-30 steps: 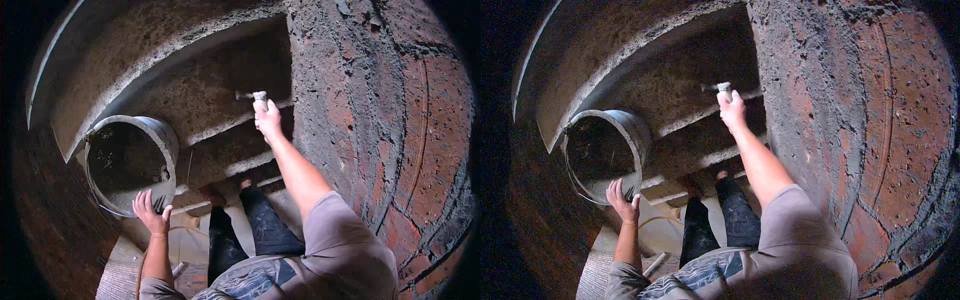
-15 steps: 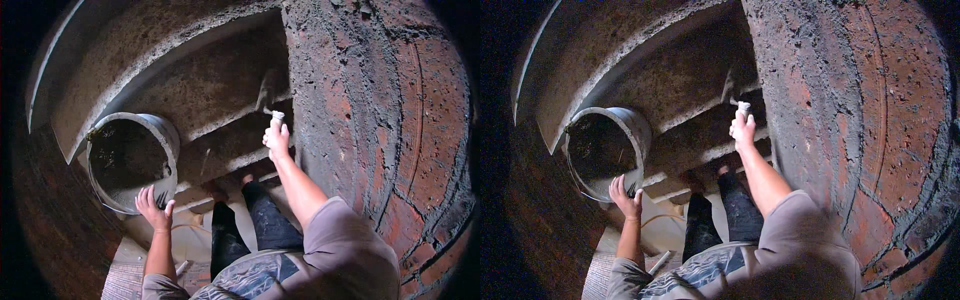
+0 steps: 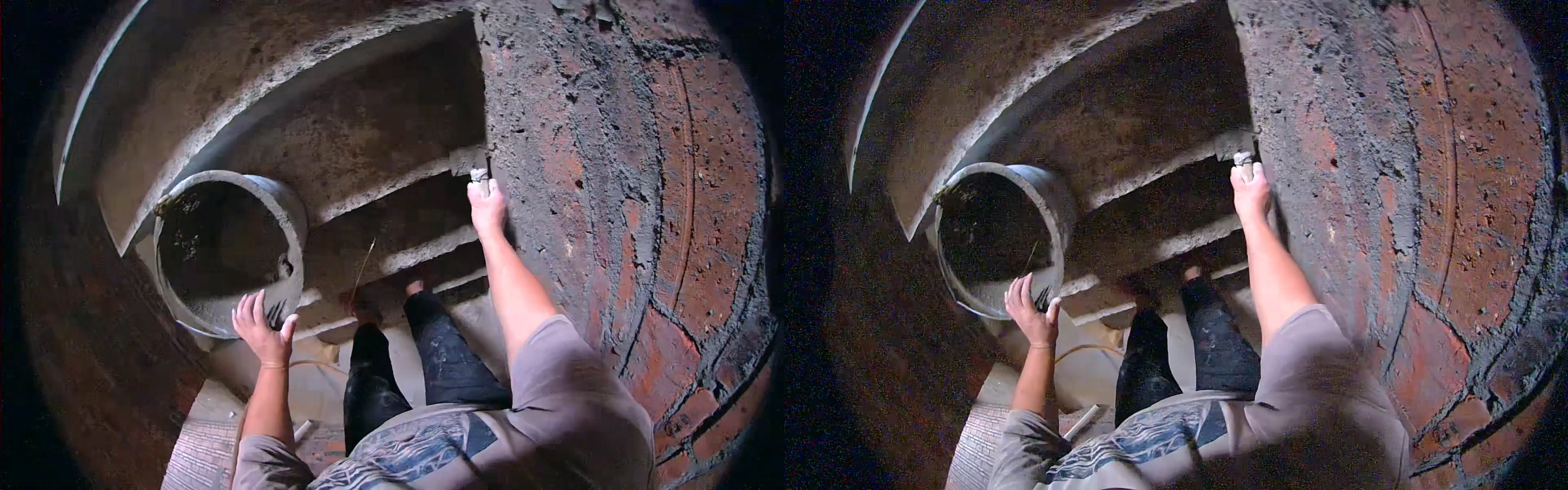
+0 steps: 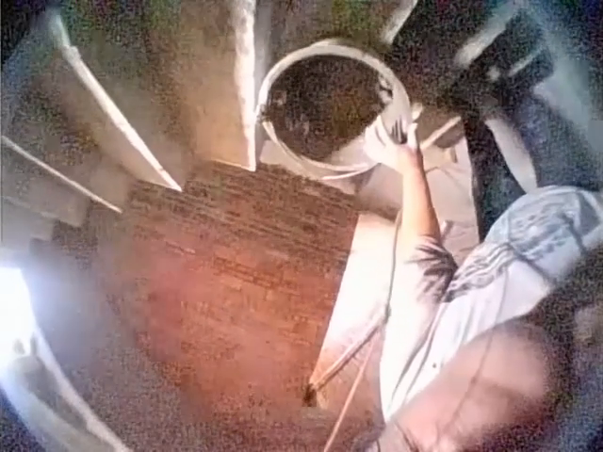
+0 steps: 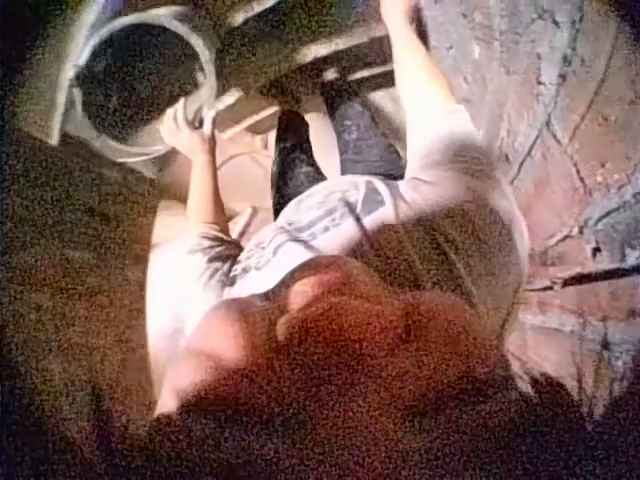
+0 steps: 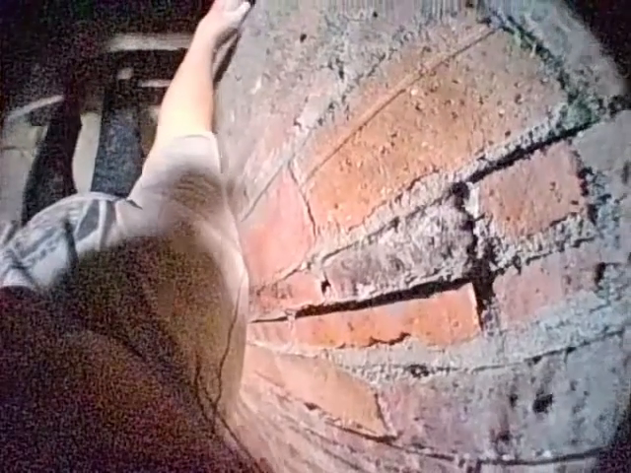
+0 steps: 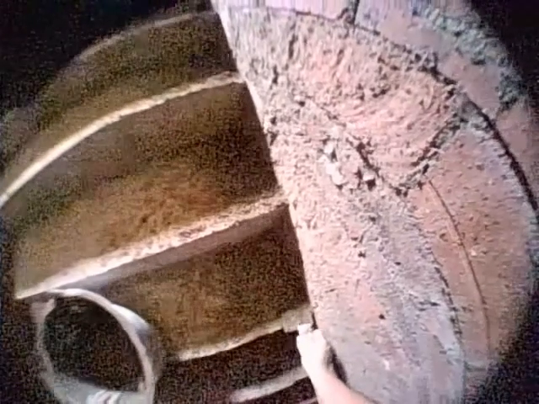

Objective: Applying mortar to a curved brick wall using a trowel.

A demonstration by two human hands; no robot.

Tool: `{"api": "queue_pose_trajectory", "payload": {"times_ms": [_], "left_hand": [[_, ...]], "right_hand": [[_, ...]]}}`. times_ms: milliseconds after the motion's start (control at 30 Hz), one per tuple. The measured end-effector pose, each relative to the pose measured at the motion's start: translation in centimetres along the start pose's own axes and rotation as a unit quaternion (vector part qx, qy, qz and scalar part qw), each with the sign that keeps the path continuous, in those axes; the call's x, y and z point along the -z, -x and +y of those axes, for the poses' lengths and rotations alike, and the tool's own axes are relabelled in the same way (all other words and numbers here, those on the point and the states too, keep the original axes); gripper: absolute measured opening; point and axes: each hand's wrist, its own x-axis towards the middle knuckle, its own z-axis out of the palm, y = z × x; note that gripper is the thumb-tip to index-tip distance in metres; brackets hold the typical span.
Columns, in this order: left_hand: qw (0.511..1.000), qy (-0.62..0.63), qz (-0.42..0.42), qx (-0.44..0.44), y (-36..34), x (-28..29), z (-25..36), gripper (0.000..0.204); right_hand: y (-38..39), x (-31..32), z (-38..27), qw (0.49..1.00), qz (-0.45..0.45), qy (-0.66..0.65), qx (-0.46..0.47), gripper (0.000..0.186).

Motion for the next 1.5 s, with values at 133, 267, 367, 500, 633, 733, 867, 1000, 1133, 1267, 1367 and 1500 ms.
{"api": "queue_pose_trajectory", "payload": {"times_ms": [133, 267, 367, 500, 633, 733, 867, 1000, 1133, 1267, 1367, 1500], "left_hand": [[1.0, -0.001, -0.002, 0.018, -0.7, 0.1, 0.4, 0.071], [0.999, -0.002, 0.004, 0.039, -0.8, 0.6, 0.0, 0.071], [0.999, -0.012, -0.008, 0.035, -0.6, 1.4, -0.6, 0.074], [0.996, 0.01, 0.033, 0.084, -0.3, 1.9, -1.4, 0.079], [0.958, 0.033, 0.16, 0.237, -1.3, 3.4, -7.3, 0.08], [0.851, 0.051, 0.235, 0.466, -0.8, 2.7, -15.9, 0.071], [0.548, 0.664, -0.005, 0.51, 0.2, 3.4, -22.8, 0.06], [0.581, 0.634, 0.17, 0.481, -1.8, 6.2, -18.1, 0.03], [0.456, 0.769, 0.128, 0.429, -3.7, 13.8, -14.6, 0.025], [0.458, 0.804, 0.019, 0.379, -8.1, 21.2, -7.8, 0.026], [0.486, 0.786, -0.059, 0.378, -11.8, 22.6, -4.5, 0.027], [0.518, 0.761, -0.091, 0.381, -16.5, 27.8, -4.8, 0.026]], "right_hand": [[0.8, 0.6, 0.1, 0.998, 0.022, 0.041, 0.031, 0.036], [6.5, 4.1, -5.6, 0.995, 0.008, 0.017, 0.098, 0.029], [12.2, 4.8, -10.2, 0.928, 0.062, -0.011, 0.367, 0.028], [17.5, 4.9, -15.8, 0.836, -0.055, 0.061, 0.543, 0.038], [21.3, 5.8, -19.9, 0.876, -0.091, 0.184, 0.437, 0.036], [23.8, 6.7, -20.0, 0.905, -0.06, 0.166, 0.386, 0.034], [25.9, 10.5, -16.2, 0.94, -0.09, 0.22, 0.245, 0.037], [28.4, 15.1, -13.2, 0.954, -0.048, 0.265, 0.136, 0.04], [29.2, 19.7, -12.2, 0.984, -0.006, 0.159, 0.085, 0.041], [27.5, 22.4, -14.9, 0.993, 0.032, 0.103, 0.043, 0.042], [25.3, 24.0, -15.9, 0.994, 0.067, 0.086, 0.007, 0.043], [22.5, 24.9, -17.7, 0.988, 0.05, 0.138, 0.049, 0.043]]}}
